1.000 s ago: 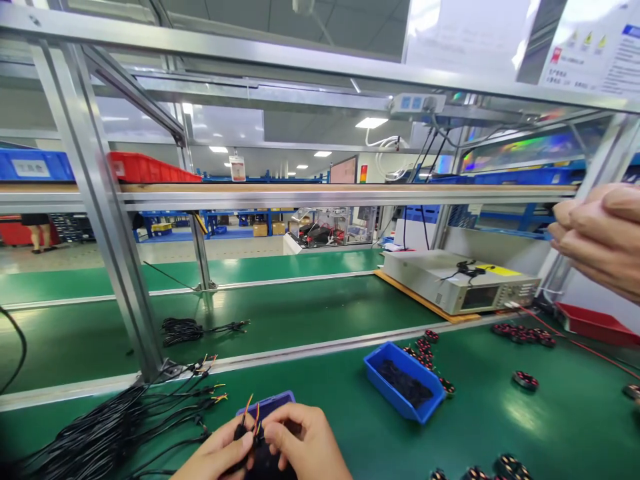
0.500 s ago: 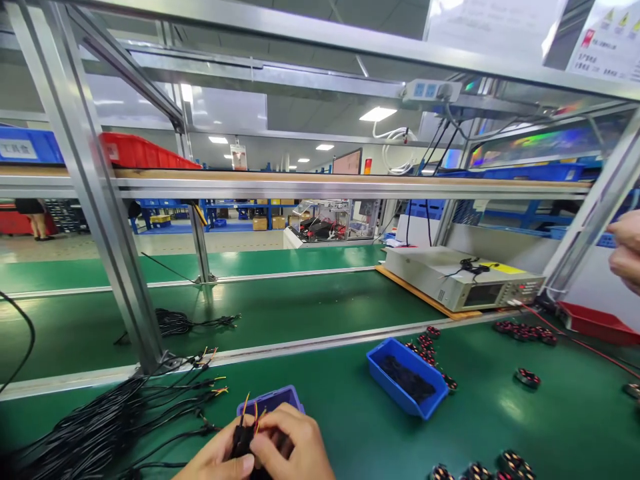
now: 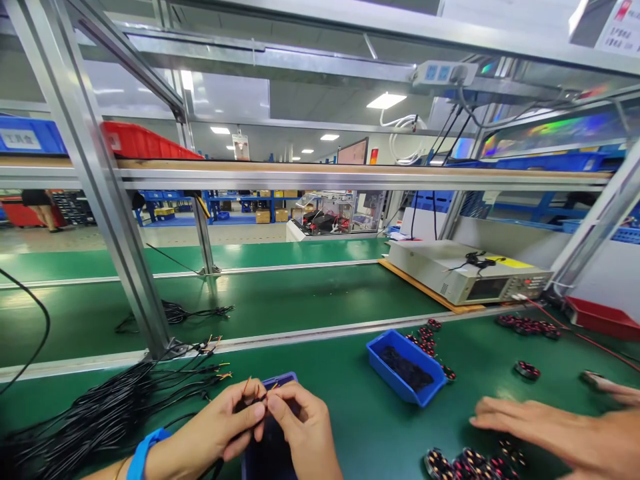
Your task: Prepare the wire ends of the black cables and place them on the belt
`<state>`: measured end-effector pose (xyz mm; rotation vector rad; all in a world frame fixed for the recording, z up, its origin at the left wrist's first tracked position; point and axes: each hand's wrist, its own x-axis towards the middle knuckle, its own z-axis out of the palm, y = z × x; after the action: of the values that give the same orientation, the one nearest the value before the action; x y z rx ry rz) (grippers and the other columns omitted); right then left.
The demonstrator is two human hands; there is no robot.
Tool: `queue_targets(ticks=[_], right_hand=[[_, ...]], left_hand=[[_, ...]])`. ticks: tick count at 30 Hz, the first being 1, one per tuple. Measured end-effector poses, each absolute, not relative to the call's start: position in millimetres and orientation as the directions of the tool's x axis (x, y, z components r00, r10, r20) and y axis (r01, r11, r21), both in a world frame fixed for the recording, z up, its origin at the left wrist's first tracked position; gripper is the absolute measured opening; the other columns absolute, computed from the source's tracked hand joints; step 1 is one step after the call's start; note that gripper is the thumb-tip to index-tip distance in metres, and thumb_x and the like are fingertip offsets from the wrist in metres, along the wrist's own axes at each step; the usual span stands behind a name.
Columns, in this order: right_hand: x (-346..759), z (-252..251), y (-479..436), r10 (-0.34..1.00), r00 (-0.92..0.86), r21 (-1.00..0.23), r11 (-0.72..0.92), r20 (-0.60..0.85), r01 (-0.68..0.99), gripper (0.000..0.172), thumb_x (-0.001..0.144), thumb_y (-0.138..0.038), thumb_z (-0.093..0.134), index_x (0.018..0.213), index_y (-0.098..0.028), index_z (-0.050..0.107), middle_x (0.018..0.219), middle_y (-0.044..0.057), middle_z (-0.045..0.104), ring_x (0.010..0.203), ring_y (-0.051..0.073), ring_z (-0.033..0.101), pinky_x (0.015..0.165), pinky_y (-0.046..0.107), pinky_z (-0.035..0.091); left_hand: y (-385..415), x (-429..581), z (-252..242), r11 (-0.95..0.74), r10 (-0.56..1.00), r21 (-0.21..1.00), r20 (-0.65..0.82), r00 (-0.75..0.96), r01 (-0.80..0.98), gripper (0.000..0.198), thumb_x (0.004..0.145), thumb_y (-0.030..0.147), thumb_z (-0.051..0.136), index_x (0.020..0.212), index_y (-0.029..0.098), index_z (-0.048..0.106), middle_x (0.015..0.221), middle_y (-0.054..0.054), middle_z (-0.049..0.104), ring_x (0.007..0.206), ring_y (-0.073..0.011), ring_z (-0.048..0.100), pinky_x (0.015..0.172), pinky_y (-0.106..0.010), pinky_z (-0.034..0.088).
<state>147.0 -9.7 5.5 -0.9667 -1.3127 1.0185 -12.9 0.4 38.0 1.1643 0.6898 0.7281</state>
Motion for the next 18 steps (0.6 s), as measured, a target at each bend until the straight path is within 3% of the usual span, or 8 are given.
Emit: queue_targets(ticks=[2, 4, 6, 8, 10, 12, 16, 18], right_hand=[[148.9, 4.6, -9.7, 0.967, -0.008, -0.967, 0.254, 0.254, -0.015, 0.056, 0.085, -0.07, 0.059, 0.083, -0.016, 0.076, 0.068, 0.004, 0.067, 0.046, 0.011, 0.05, 0.042, 0.022, 0.039], [155.7, 5.1, -8.9, 0.963, 0.011, -0.962, 0.267, 0.268, 0.055, 0.061, 0.092, -0.07, 0.047, 0.091, -0.016, 0.075, 0.07, 0.006, 0.067, 0.049, 0.013, 0.053, 0.041, 0.022, 0.039], [164.0, 4.3, -7.2, 0.95, 0.015, -0.935, 0.304, 0.312, 0.184, 0.047, 0.095, -0.059, 0.051, 0.09, -0.019, 0.076, 0.074, 0.006, 0.07, 0.06, 0.017, 0.059, 0.052, 0.025, 0.046], [168.4, -1.9, -4.9, 0.906, -0.097, -0.771, 0.404, 0.412, 0.492, 0.021, 0.091, -0.037, 0.064, 0.083, -0.022, 0.076, 0.077, 0.004, 0.073, 0.074, 0.021, 0.063, 0.069, 0.031, 0.05], [165.4, -14.5, -1.9, 0.839, -0.289, -0.424, 0.494, 0.461, 0.759, 0.006, 0.078, -0.019, 0.075, 0.073, -0.023, 0.076, 0.072, 0.004, 0.074, 0.08, 0.024, 0.064, 0.076, 0.035, 0.049], [157.2, -30.4, 2.1, 0.801, -0.387, -0.206, 0.519, 0.456, 0.83, 0.015, 0.065, -0.01, 0.082, 0.062, -0.021, 0.073, 0.064, 0.005, 0.072, 0.078, 0.026, 0.064, 0.073, 0.035, 0.048], [145.2, -52.3, 11.0, 0.752, -0.461, -0.053, 0.546, 0.472, 0.836, 0.023, 0.069, -0.004, 0.077, 0.056, -0.021, 0.068, 0.056, 0.002, 0.069, 0.068, 0.021, 0.062, 0.065, 0.031, 0.043], [145.7, -55.6, 14.0, 0.732, -0.476, -0.001, 0.546, 0.488, 0.838, 0.019, 0.072, -0.008, 0.077, 0.061, -0.021, 0.068, 0.057, 0.001, 0.069, 0.066, 0.02, 0.061, 0.062, 0.031, 0.041]], left_hand=[[-0.6, -9.2, 38.1, 0.227, 0.809, 0.959, -0.087, 0.582, -0.172, 0.046, 0.074, 0.055, 0.078, 0.079, 0.019, 0.05, 0.061, 0.008, 0.055, 0.032, 0.0016, 0.026, 0.034, -0.017, 0.012], [-1.7, -8.2, 34.3, 0.248, 0.821, 0.944, -0.086, 0.565, -0.216, 0.046, 0.072, 0.056, 0.079, 0.077, 0.019, 0.051, 0.06, 0.009, 0.052, 0.031, 0.0014, 0.024, 0.033, -0.018, 0.01], [-2.3, -9.1, 29.0, 0.262, 0.853, 0.932, -0.102, 0.511, -0.251, 0.047, 0.071, 0.058, 0.078, 0.076, 0.019, 0.052, 0.059, 0.008, 0.051, 0.03, 0.0008, 0.026, 0.032, -0.019, 0.008], [-1.4, -10.3, 24.0, 0.257, 0.888, 0.932, -0.123, 0.443, -0.257, 0.049, 0.069, 0.06, 0.078, 0.077, 0.019, 0.053, 0.061, 0.008, 0.053, 0.029, 0.0008, 0.029, 0.032, -0.019, 0.007], [1.1, -10.2, 20.3, 0.245, 0.912, 0.938, -0.137, 0.387, -0.246, 0.051, 0.068, 0.061, 0.078, 0.081, 0.018, 0.053, 0.065, 0.006, 0.057, 0.029, 0.0015, 0.03, 0.032, -0.018, 0.006], [4.9, -8.8, 17.9, 0.261, 0.914, 0.939, -0.166, 0.371, -0.223, 0.052, 0.067, 0.062, 0.078, 0.083, 0.018, 0.054, 0.066, 0.005, 0.059, 0.028, 0.0013, 0.032, 0.031, -0.018, 0.005], [13.2, -3.8, 12.4, 0.28, 0.904, 0.936, -0.183, 0.387, -0.212, 0.05, 0.063, 0.058, 0.081, 0.076, 0.018, 0.053, 0.057, 0.007, 0.055, 0.034, -0.0044, 0.046, 0.031, -0.016, 0.013], [16.1, -1.6, 7.7, 0.263, 0.903, 0.941, -0.162, 0.398, -0.213, 0.049, 0.064, 0.058, 0.081, 0.074, 0.019, 0.054, 0.048, 0.009, 0.049, 0.032, -0.0052, 0.043, 0.031, -0.016, 0.014]])
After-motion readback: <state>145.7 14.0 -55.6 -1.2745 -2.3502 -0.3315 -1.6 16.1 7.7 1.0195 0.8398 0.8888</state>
